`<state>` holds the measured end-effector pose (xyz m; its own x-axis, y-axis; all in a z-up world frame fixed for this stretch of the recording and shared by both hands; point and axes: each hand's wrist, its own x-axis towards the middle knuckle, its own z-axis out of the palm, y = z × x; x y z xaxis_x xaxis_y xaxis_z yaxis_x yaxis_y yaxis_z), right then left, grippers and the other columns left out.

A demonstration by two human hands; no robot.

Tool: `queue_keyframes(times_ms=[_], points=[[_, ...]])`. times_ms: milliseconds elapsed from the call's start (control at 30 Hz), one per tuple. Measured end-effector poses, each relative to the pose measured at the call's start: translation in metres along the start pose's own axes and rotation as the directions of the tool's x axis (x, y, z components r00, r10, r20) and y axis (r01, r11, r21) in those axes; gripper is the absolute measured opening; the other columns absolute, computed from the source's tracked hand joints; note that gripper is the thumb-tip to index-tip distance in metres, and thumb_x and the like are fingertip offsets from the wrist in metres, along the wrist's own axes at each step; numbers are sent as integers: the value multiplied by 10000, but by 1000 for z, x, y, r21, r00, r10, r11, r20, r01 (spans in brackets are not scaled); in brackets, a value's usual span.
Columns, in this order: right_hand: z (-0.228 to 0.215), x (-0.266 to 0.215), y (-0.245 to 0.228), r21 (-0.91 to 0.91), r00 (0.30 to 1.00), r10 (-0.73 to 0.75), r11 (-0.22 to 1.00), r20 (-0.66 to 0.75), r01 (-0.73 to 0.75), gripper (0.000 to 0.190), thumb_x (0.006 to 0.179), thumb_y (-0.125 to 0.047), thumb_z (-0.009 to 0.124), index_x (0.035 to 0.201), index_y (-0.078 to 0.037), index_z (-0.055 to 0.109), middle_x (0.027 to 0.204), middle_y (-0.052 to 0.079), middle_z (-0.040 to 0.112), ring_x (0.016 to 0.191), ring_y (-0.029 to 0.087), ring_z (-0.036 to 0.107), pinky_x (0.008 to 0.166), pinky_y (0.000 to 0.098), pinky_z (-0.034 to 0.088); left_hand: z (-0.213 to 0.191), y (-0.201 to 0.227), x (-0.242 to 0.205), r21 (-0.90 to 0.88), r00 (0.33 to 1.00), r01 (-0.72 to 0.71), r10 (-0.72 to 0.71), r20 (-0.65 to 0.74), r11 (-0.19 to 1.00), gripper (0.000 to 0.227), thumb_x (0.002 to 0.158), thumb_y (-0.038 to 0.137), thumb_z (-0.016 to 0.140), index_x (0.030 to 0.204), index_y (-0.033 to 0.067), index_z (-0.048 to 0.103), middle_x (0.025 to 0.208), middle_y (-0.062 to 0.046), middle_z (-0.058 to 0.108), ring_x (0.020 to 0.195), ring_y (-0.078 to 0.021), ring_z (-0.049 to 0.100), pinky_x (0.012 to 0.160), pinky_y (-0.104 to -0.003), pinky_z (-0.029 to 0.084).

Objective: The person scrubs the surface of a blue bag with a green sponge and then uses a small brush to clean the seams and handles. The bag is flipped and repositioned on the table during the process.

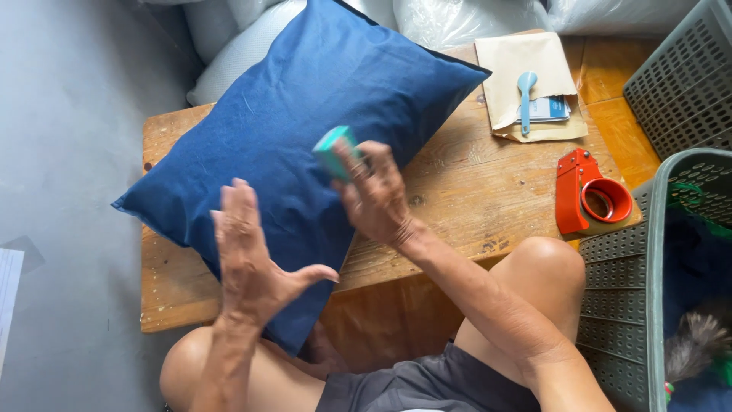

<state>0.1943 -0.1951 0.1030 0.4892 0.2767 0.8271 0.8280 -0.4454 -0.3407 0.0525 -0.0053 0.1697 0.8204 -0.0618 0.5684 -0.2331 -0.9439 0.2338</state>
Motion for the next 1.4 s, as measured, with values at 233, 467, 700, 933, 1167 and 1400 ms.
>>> queue_keyframes(times_ms=[233, 467, 700, 933, 1167, 1400], points=[[5, 36, -25, -105, 835, -446, 860, 322, 500, 487, 1072, -526, 591, 1491, -289, 515, 1148, 99, 532, 834, 211, 538, 719, 371, 456, 45, -66, -4, 168, 909, 287, -324, 264, 943, 1794, 308, 816, 873, 1644, 62, -56, 1727, -194, -87, 1574, -421, -153, 1152, -761, -88], [-14, 46, 171, -568, 913, 406, 761, 40, -314, 502, 1098, -362, 570, 1580, -326, 432, 1040, 121, 462, 883, 278, 500, 685, 415, 518, 45, -67, -10, 176, 895, 277, -320, 311, 945, 1751, 341, 961, 713, 1646, 116, -93, 1732, -128, -132, 1567, -406, -195, 1111, -821, -49], [-7, 59, 7, -165, 976, -182, 966, 123, 201, 450, 1056, -118, 611, 1490, -219, 549, 1158, 156, 549, 1045, 325, 589, 890, 462, 542, 50, -69, -8, 148, 897, 280, -313, 311, 949, 1760, 328, 929, 744, 1648, 88, -62, 1731, -149, -109, 1560, -449, -170, 1093, -845, -29], [13, 38, 6, -180, 863, -386, 871, 326, 457, 393, 1137, -307, 427, 1524, -320, 496, 1140, 94, 512, 792, 219, 522, 722, 405, 460, 49, -76, -4, 152, 863, 344, -376, 337, 927, 1709, 356, 876, 782, 1649, 106, -26, 1736, -124, -68, 1571, -412, -144, 1116, -808, -39], [-16, 4, 166, -432, 858, 486, 746, -166, -506, 625, 1140, -315, 510, 1648, -226, 157, 1257, 196, 466, 1060, 306, 533, 781, 416, 573, 46, -81, 3, 129, 842, 343, -365, 398, 930, 1705, 377, 897, 762, 1644, 121, -73, 1733, -98, -125, 1565, -393, -184, 1102, -825, -30], [-18, -16, -27, 126, 749, -553, 827, 364, 548, 619, 1061, -49, 734, 1517, -382, 480, 1098, 92, 412, 790, 218, 532, 690, 375, 512, 43, -85, 4, 52, 842, 367, -356, 406, 929, 1613, 443, 799, 803, 1649, 161, -56, 1740, -75, -110, 1580, -404, -140, 1106, -826, -29]])
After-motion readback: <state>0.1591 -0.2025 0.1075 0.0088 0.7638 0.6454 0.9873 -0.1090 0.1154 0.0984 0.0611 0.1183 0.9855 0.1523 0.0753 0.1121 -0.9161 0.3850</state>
